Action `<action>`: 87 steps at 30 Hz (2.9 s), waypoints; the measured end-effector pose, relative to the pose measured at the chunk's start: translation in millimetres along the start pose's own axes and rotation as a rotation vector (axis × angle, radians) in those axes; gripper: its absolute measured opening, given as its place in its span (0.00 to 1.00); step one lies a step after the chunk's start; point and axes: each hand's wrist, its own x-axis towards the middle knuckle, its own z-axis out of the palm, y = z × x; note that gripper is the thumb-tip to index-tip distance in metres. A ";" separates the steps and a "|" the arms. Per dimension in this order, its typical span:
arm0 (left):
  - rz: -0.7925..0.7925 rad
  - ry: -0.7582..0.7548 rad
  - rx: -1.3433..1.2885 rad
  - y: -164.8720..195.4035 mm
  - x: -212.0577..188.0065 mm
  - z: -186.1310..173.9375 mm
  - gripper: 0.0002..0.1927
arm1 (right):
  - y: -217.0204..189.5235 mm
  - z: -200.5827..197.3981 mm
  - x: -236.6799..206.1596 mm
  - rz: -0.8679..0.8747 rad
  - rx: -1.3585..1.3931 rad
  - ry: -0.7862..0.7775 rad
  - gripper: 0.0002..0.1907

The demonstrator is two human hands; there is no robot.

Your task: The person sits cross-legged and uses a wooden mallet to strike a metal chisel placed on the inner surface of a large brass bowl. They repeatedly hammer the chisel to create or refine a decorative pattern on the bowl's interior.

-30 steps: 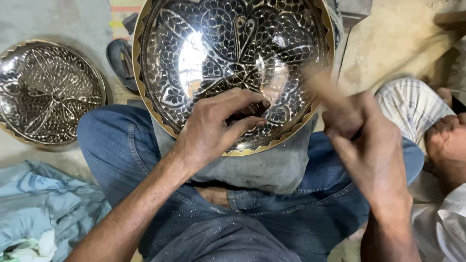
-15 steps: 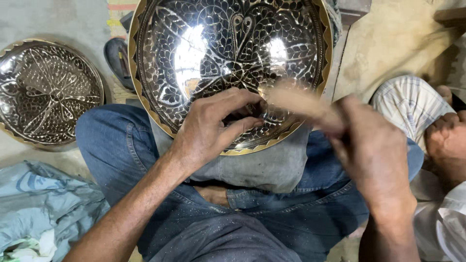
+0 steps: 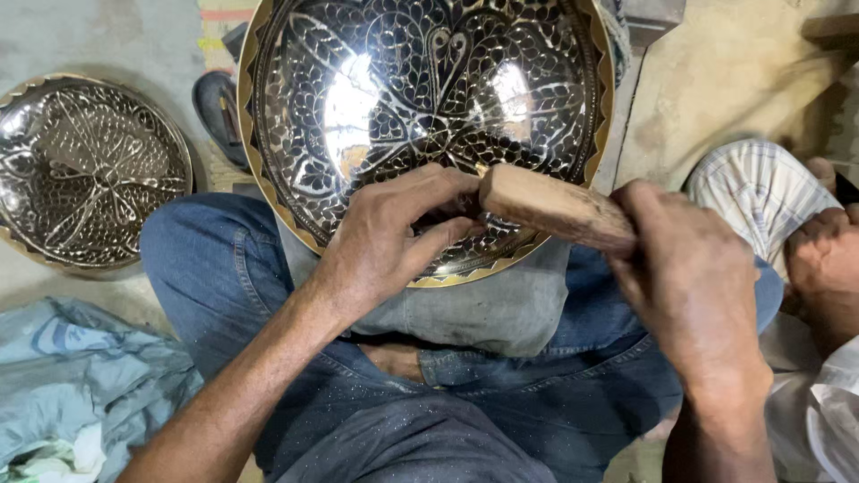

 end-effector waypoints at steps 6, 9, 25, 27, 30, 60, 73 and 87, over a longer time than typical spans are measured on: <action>-0.027 -0.017 0.005 -4.5 -2.4 1.7 0.15 | -1.7 -0.3 -0.8 -0.100 -0.001 0.067 0.21; 0.019 0.023 0.024 -7.7 -3.0 2.6 0.17 | -3.3 -0.1 -2.8 0.270 0.402 -0.032 0.18; -0.009 0.006 0.003 -3.1 -4.3 -3.3 0.17 | -1.0 5.9 -5.7 0.150 0.274 0.015 0.25; -0.009 -0.005 0.012 -4.0 -4.4 -2.7 0.18 | -0.8 4.8 -5.4 -0.006 0.076 0.051 0.24; -0.049 -0.010 0.009 -4.9 -6.0 -1.7 0.17 | -1.0 4.6 -4.1 0.212 0.454 -0.011 0.23; -0.077 -0.024 0.013 -6.6 -9.9 -4.6 0.16 | -9.1 7.1 -2.2 0.192 0.332 0.006 0.18; -0.089 0.295 -0.088 16.5 -18.5 -10.2 0.13 | -12.2 -8.1 -2.6 0.113 0.192 0.041 0.24; -0.272 0.427 0.077 15.2 -28.3 19.9 0.16 | -25.2 -24.8 22.4 0.063 0.075 0.004 0.27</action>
